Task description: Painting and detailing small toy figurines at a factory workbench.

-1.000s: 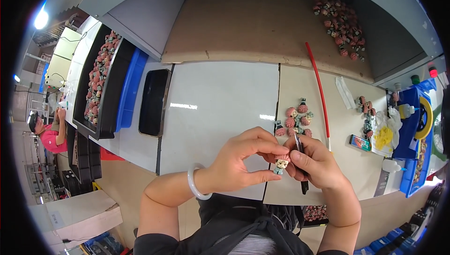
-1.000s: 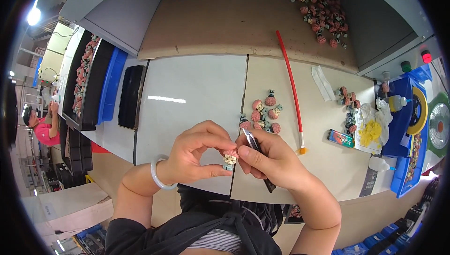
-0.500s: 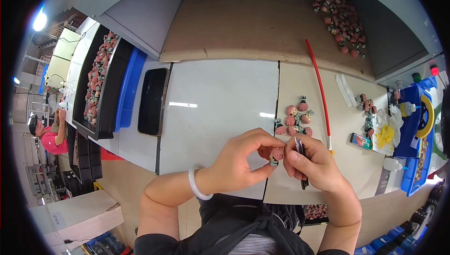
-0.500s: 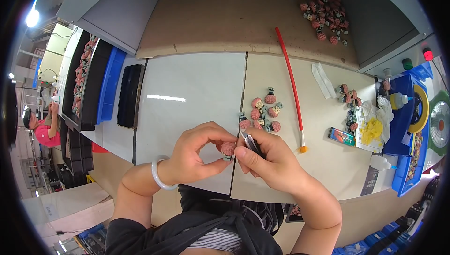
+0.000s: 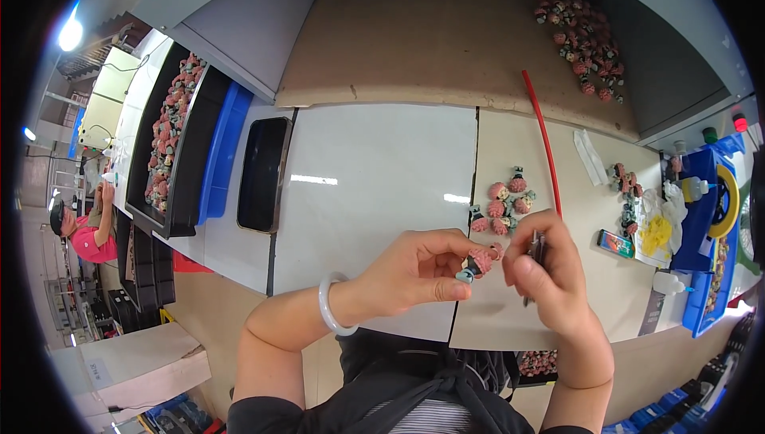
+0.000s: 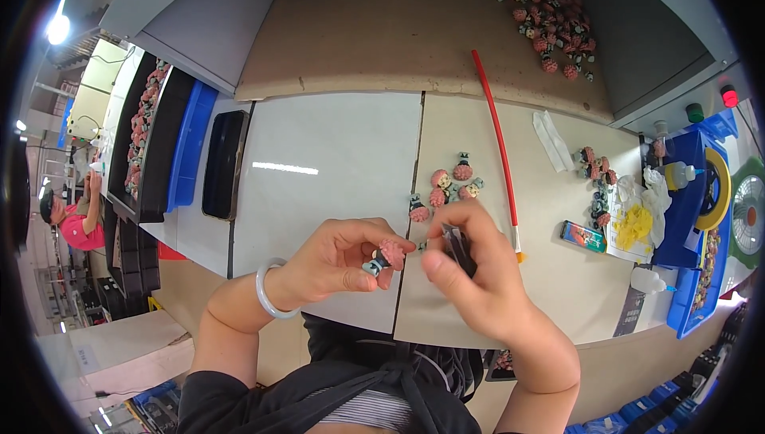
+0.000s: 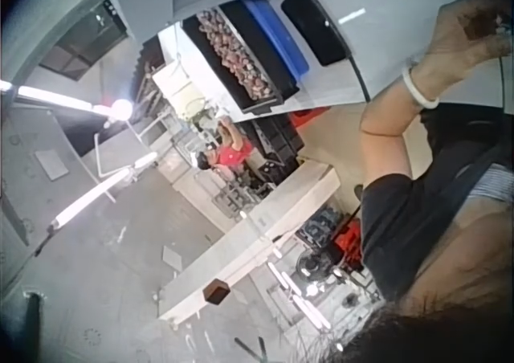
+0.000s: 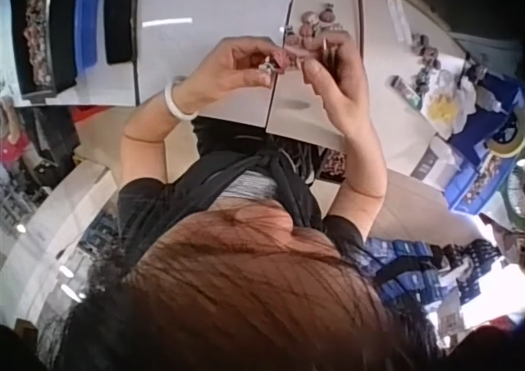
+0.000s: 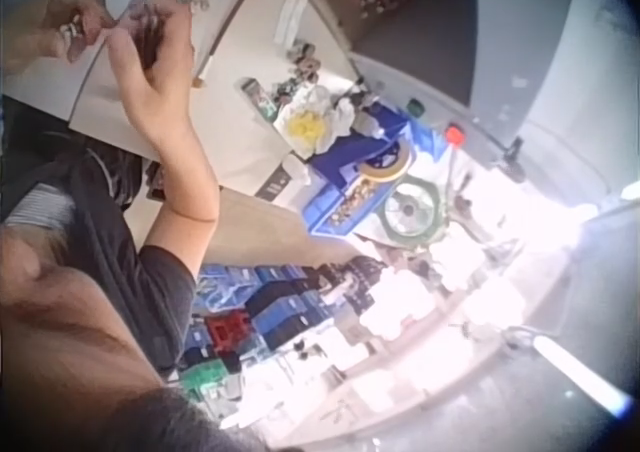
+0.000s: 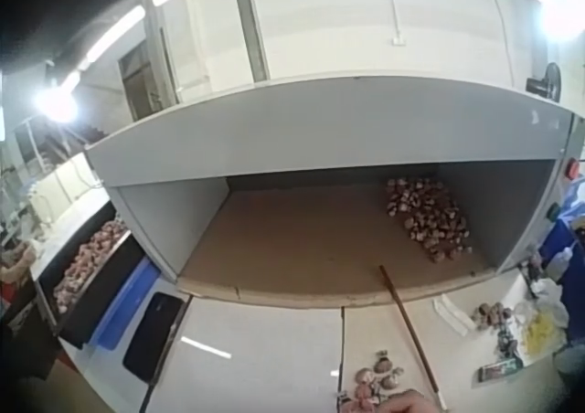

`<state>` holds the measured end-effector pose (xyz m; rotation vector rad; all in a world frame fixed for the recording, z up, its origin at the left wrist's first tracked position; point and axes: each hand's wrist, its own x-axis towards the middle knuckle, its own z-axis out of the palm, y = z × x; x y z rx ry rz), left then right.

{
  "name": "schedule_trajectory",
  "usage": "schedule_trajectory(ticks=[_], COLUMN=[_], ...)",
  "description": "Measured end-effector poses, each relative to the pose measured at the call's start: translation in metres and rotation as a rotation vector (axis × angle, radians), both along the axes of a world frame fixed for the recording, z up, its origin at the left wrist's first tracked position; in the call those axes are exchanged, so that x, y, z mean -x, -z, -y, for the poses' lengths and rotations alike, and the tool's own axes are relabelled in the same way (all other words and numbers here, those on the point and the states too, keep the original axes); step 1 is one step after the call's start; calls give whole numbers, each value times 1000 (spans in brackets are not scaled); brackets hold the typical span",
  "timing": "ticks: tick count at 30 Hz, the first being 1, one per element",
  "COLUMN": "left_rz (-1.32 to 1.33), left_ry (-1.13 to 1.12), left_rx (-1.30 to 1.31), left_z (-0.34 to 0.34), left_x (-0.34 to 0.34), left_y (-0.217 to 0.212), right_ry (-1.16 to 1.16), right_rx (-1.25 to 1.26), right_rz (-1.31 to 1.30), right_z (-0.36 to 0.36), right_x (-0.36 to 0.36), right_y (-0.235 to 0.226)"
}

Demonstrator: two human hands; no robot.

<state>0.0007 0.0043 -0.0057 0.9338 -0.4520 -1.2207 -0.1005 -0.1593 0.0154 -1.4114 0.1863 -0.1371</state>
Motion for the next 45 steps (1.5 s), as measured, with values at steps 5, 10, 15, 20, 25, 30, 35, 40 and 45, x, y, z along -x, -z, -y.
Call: schedule_trajectory(ticks=[5, 10, 15, 20, 25, 30, 35, 40, 45], left_rz=[-34, 168, 17, -57, 219, 115, 106, 130, 146], left_ry=[66, -186, -162, -154, -122, -90, -91, -97, -107], left_rx=[2, -29, -43, -27, 19, 25, 38, 32, 29], left_z=[-2, 3, 0, -4, -3, -7, -7, -7, -8], left_x=[-2, 7, 2, -3, -3, -2, -1, 0, 2], left_y=[3, -4, -12, -12, -20, -16, -14, -12, -11], right_ry=[3, 18, -4, 74, 4, -16, -23, -25, -43], right_rx=[569, 638, 673, 885, 993, 968, 921, 900, 915], right_rz=[153, 189, 203, 404, 333, 241, 124, 118, 91], right_z=[-7, -13, -7, -1, -1, -4, -6, -7, -7], right_x=[-3, -1, 4, -4, -1, 0, 0, 1, 2], right_y=[-2, 8, 3, 6, 1, 5, 3, 4, 3])
